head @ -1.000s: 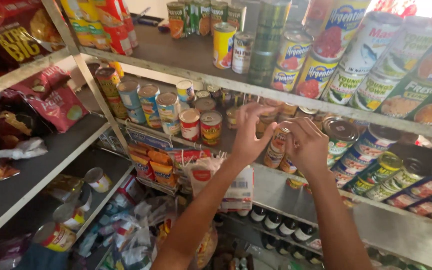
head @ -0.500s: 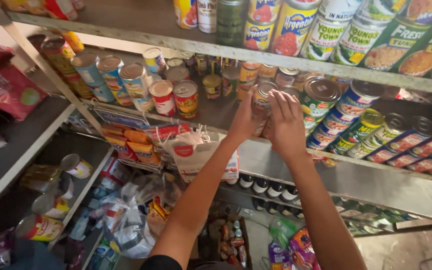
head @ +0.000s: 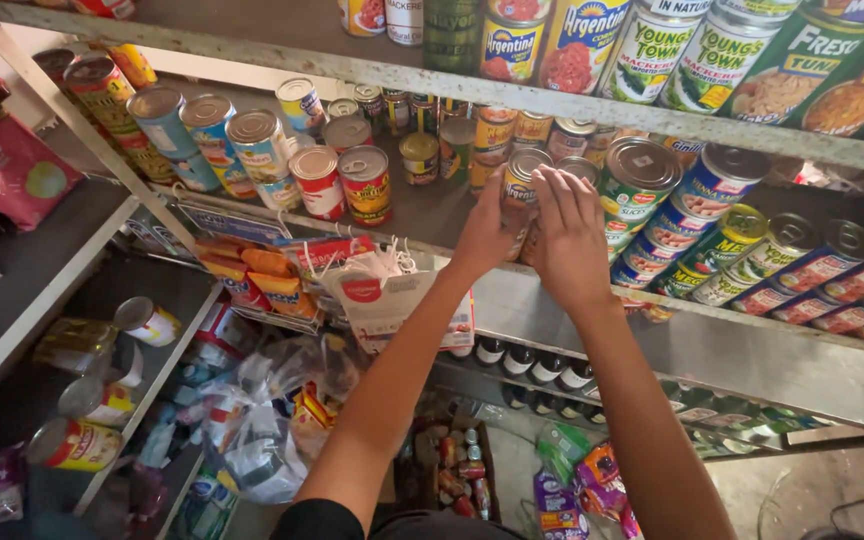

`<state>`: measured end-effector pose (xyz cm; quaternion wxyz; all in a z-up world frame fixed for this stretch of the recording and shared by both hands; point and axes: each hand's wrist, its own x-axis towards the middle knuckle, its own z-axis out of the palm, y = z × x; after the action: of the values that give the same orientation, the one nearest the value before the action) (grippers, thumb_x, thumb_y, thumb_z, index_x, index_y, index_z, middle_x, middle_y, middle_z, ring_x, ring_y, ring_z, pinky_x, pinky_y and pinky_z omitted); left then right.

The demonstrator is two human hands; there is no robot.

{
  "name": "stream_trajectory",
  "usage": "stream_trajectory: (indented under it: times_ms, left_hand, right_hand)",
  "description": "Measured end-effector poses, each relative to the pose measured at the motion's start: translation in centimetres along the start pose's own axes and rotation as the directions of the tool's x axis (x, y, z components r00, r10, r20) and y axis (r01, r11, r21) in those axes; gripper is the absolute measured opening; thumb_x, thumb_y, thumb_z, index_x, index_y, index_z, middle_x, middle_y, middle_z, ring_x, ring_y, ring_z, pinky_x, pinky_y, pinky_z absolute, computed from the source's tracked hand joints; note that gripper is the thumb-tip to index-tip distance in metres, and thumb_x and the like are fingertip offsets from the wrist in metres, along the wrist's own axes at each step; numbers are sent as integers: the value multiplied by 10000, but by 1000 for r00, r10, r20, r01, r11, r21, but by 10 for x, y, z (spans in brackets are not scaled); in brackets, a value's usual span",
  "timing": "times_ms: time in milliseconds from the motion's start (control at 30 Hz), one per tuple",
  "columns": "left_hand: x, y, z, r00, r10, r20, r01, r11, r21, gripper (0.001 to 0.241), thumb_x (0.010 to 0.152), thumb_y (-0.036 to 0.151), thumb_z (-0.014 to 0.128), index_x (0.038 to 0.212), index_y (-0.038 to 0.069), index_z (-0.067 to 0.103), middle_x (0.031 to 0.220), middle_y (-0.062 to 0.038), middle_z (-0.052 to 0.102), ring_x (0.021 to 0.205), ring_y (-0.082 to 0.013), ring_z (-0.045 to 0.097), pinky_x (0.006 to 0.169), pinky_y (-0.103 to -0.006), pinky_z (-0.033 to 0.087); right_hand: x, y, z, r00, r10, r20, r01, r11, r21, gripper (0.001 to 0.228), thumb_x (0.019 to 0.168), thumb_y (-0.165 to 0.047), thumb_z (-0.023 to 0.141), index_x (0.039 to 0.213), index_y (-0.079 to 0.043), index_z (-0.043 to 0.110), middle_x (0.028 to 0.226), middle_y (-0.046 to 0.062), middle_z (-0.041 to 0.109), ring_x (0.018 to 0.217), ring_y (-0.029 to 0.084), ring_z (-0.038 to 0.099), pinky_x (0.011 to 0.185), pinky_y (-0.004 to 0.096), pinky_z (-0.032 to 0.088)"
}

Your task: The recorder is organizing and cleaning canned goods on store shelves, moving some into a box and wiping others with a cloth.

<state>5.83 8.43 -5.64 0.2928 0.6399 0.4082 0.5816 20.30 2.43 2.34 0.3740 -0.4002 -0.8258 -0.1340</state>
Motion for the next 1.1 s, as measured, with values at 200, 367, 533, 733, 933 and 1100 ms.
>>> stream_trajectory:
  times_ms: [200,367,533,733,933,1100]
  left_hand:
    - [-1,-6,-1,984,151,-90,-136,978,157,805,906,176,809,1536,5,338,1206,-212,664,1041,-326,695,884,-392,546]
    - [-5,61,-17,989,82,-121,-79,997,26,824,907,233,807,1554,-15,361,1193,-171,702,1055,-242,692,895,-359,557]
    - [-5,120,-33,993,94,-70,-102,988,-118,796,893,274,815,1515,-13,408,1188,-107,695,1043,-147,710,893,-314,596]
    - [1,168,-48,986,164,-26,-166,972,-168,734,919,269,788,1511,3,446,1254,-88,657,1062,-147,702,879,-314,613]
    - [12,193,-84,980,197,-8,-197,977,-81,723,906,277,790,1513,37,480,1288,-131,667,1078,-125,661,823,-307,618]
    - [26,203,-124,992,120,-46,-118,992,40,777,895,218,764,1563,53,403,1203,-149,728,1005,-221,698,853,-340,594]
  right_hand:
    - [-1,4,-5,1000,12,3,-12,994,106,601,884,58,578,1479,29,496,1543,182,510,1429,407,445,1213,507,373]
    - [2,-15,-25,986,85,-140,-55,977,205,551,963,5,567,1501,13,447,1540,214,475,1418,406,447,1196,497,379]
    - [8,-29,-37,960,255,-116,-156,831,534,540,1069,-99,568,1558,8,366,1514,201,496,1335,298,555,1133,409,455]
    - [23,-38,-71,950,309,34,-205,543,815,602,1067,-103,578,1604,8,328,1508,133,539,1281,191,577,1075,355,487]
    - [55,-52,-81,978,201,61,-188,705,684,787,890,-83,742,1560,-34,334,1363,120,617,1202,168,640,1015,336,511]
    - [90,-81,-69,979,27,-203,66,896,440,738,902,-69,771,1538,-24,399,1435,238,536,1347,383,526,1120,449,444]
